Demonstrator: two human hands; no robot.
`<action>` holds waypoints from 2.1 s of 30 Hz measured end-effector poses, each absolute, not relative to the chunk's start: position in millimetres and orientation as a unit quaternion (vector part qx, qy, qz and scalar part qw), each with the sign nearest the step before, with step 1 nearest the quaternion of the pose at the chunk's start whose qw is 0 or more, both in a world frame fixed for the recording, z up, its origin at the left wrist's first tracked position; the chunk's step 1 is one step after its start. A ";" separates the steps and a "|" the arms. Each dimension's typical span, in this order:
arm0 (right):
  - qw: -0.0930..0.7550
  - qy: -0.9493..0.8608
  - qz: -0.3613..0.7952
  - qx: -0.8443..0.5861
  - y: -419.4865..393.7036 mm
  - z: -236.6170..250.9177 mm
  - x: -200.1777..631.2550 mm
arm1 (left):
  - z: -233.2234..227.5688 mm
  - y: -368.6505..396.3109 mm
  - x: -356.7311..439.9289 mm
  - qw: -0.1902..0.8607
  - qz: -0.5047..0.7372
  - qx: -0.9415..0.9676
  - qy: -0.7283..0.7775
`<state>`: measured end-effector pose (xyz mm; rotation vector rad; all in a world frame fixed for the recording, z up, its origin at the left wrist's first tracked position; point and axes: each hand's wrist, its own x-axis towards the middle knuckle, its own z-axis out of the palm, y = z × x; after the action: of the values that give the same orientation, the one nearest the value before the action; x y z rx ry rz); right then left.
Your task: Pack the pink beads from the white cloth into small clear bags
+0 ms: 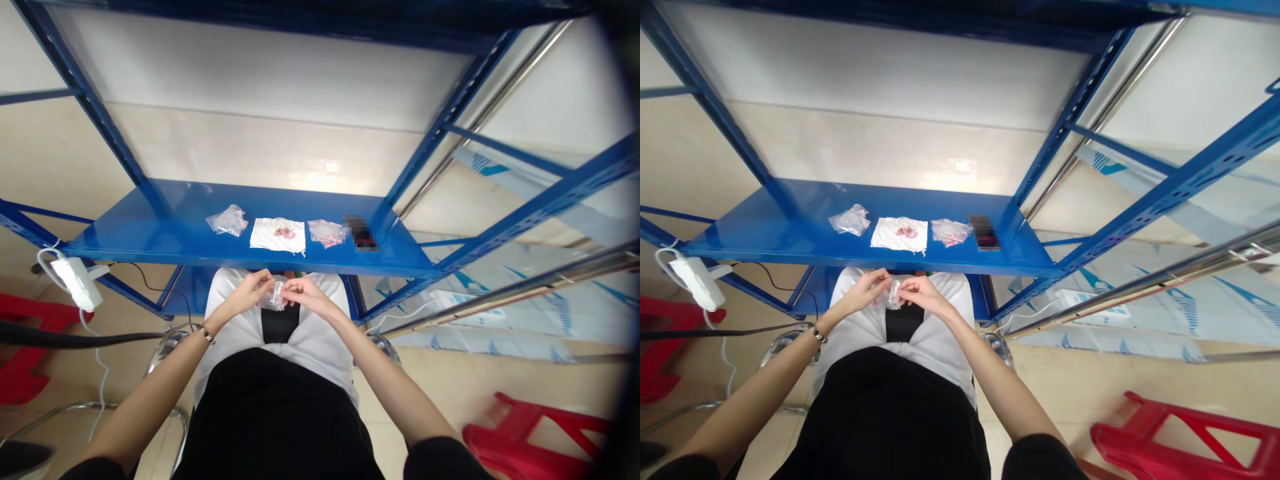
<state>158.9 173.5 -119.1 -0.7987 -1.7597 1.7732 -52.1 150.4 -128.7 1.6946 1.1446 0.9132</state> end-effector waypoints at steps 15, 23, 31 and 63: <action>0.320 -0.614 0.650 -0.313 180.2 -123.6 160.8 | -117.4 137.9 -40.7 0.199 0.384 0.781 0.451; 0.317 -0.621 0.641 -0.321 179.8 -125.4 158.7 | -124.0 140.6 -30.6 0.411 0.372 0.716 0.425; 0.287 -0.632 0.654 -0.300 177.5 -129.0 155.8 | -125.9 141.8 -32.4 0.508 0.347 0.678 0.402; 0.344 -0.725 0.381 -0.460 188.6 -152.4 152.4 | -125.4 140.9 -35.6 0.148 0.296 0.738 0.588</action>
<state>152.4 188.6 -152.4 -1.1949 -1.8823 0.9896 -35.6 140.9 -125.4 2.1222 1.6922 0.8501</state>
